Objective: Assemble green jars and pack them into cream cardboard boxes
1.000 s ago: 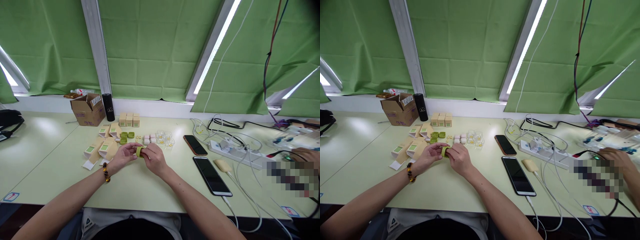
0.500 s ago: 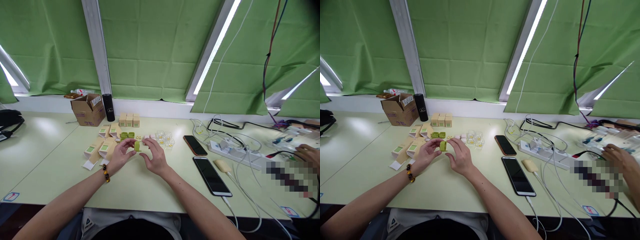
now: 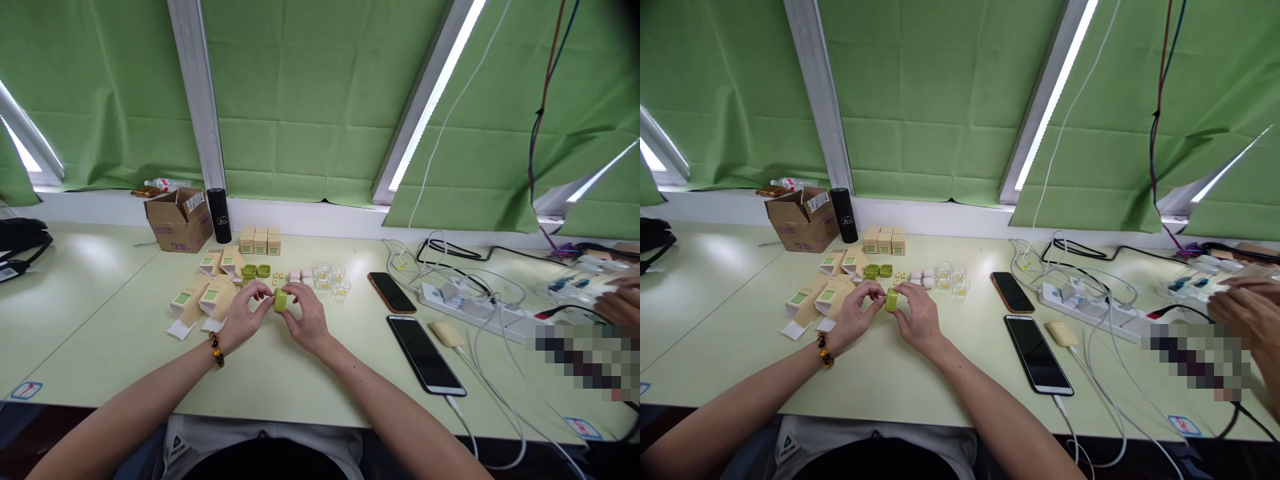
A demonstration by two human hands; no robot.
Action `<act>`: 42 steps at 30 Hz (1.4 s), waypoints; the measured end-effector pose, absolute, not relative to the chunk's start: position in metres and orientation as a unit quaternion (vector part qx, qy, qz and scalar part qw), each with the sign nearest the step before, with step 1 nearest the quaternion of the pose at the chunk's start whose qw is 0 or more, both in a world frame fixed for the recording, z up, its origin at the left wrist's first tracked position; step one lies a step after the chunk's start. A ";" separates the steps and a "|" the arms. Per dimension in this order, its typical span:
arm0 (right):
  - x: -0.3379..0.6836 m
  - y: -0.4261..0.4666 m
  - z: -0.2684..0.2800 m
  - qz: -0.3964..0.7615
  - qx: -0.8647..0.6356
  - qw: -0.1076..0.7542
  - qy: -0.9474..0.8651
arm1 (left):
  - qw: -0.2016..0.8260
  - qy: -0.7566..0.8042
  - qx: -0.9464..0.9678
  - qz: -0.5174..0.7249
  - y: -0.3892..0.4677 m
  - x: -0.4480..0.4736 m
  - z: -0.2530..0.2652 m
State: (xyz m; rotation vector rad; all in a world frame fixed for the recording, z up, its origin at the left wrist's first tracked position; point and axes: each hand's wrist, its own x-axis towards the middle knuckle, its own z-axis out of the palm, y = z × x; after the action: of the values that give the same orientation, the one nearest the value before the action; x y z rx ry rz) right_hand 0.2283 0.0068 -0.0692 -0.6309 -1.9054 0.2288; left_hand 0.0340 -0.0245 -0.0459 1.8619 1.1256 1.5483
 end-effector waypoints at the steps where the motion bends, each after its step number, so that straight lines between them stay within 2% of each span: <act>1: 0.228 0.007 -0.070 0.093 -0.264 0.532 -0.799 | 0.230 0.410 0.683 0.559 -0.024 0.034 -0.045; 20: 0.229 0.012 -0.070 0.075 -0.268 0.554 -0.784 | 0.225 0.450 0.657 0.561 -0.023 0.032 -0.044; 28: 0.227 0.010 -0.070 0.145 -0.276 0.559 -0.768 | 0.252 0.473 0.609 0.584 -0.015 0.027 -0.053; 35: 0.231 0.009 -0.062 0.142 -0.289 0.563 -0.761 | 0.097 0.447 0.700 0.548 -0.025 0.029 -0.046; 42: 0.231 0.001 -0.059 0.038 -0.233 0.516 -0.823 | 0.066 0.385 0.774 0.499 -0.030 0.034 -0.049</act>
State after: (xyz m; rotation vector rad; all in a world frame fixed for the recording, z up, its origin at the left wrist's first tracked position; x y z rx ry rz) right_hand 0.2308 0.0011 -0.0587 -0.5605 -1.9767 0.0903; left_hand 0.0340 -0.0301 -0.0488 2.3338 1.1606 1.5042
